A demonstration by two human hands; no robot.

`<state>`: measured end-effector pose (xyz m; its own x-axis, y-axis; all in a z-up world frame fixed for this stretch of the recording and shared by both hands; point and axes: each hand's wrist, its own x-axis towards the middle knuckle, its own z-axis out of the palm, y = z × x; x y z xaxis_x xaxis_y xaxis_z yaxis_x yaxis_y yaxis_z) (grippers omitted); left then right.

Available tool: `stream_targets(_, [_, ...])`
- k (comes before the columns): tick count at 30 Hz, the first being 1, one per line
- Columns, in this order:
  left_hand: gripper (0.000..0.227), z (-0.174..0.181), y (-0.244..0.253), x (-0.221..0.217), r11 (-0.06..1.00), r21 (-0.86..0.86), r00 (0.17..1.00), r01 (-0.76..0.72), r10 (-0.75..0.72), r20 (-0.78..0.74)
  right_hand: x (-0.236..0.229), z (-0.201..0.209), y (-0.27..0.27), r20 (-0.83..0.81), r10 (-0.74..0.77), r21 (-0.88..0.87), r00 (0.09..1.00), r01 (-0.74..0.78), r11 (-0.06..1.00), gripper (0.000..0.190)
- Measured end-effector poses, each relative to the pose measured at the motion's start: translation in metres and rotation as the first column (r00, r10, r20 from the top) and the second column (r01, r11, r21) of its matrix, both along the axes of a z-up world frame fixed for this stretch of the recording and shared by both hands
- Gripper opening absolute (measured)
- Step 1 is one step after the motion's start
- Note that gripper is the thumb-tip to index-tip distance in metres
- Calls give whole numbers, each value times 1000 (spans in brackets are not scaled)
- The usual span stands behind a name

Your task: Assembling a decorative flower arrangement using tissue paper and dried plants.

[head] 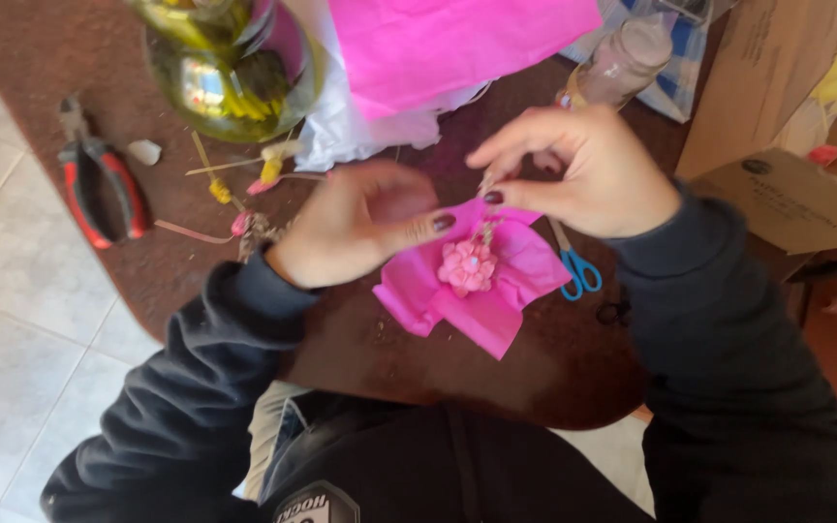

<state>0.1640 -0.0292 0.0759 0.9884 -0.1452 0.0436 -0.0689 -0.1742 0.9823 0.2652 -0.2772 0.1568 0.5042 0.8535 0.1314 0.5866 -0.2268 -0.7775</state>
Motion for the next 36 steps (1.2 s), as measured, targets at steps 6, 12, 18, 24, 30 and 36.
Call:
stream_targets(6, [40,-48,-14,20,883,-407,915,235,-342,-213,9,-17,12,-12,-56,-70,998,55,996,25])
stream_targets(12, [31,-72,-15,23,879,-385,909,282,-373,-187,16,-19,30,63,38,-71,997,-34,997,22])
stream_targets(18, [32,-81,-17,24,830,-487,903,272,-395,-170,12,-17,43,115,82,-156,990,-64,986,19])
stream_targets(24, [31,-88,-17,26,846,-479,915,233,-358,-187,2,-13,45,186,92,-106,978,-73,992,18])
stream_targets(30, [31,-86,-18,27,822,-527,894,215,-383,-233,7,-19,45,196,83,-181,977,-48,982,19])
stream_targets(36, [31,-94,-21,27,806,-554,894,210,-388,-225,9,-28,45,112,62,-248,992,-33,968,17])
